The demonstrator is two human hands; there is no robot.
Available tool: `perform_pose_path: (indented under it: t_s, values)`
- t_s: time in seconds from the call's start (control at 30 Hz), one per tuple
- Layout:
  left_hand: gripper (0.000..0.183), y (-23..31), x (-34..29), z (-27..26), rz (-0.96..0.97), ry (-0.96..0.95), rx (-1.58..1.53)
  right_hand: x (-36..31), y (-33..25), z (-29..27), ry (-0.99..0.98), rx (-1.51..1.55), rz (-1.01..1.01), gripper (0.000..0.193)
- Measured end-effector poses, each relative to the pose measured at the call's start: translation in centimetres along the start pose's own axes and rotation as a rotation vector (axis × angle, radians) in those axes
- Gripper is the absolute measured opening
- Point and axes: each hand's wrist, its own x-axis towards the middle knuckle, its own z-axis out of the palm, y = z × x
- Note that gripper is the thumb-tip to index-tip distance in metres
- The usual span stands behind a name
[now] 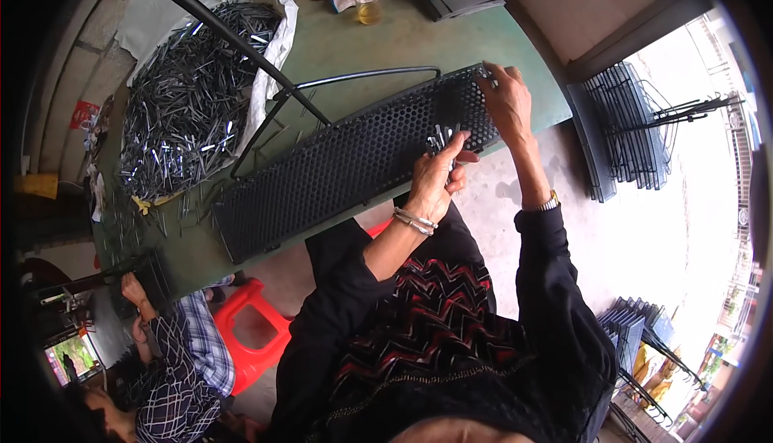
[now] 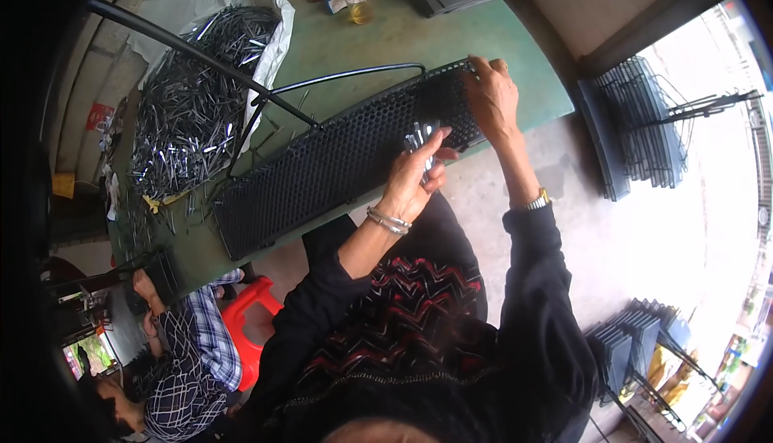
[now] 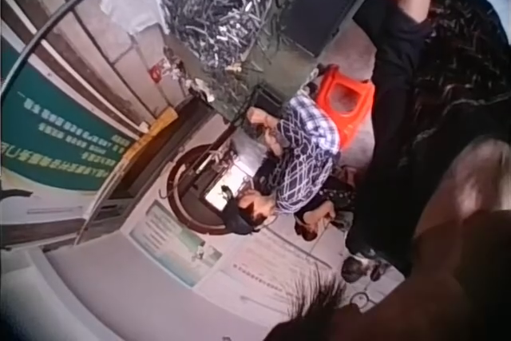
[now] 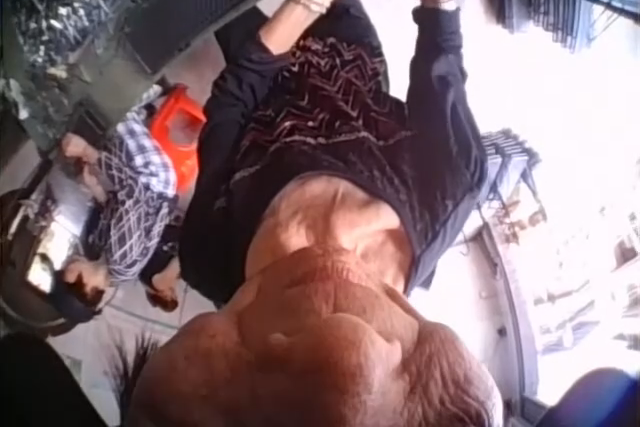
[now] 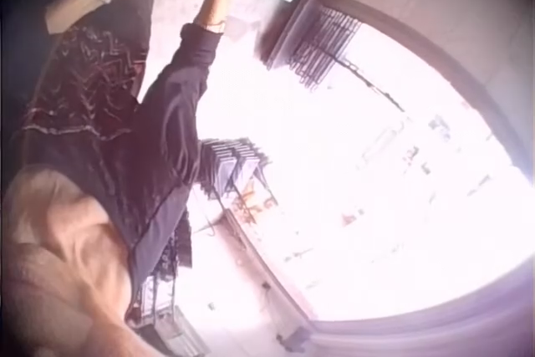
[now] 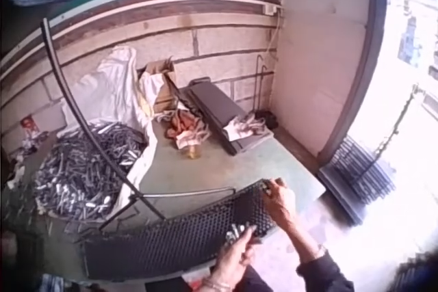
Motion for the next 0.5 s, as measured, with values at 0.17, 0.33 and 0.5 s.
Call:
perform_pose_path:
  t_s: [0.17, 0.33, 0.5]
  values:
    - [0.029, -0.2, 0.3, -0.1, 0.009, 0.012, 0.056, -3.0, -2.1, -4.7, -0.6, 0.442, 0.04, 0.022]
    - [0.025, -1.0, 0.5, -0.3, 0.021, -0.023, 0.044, -3.5, -1.7, -5.3, -0.549, 0.595, 0.163, 0.014]
    - [0.027, -0.7, -0.1, 0.0, 0.007, 0.027, 0.051, -0.7, -1.7, -4.1, 0.044, 0.397, 0.238, 0.014]
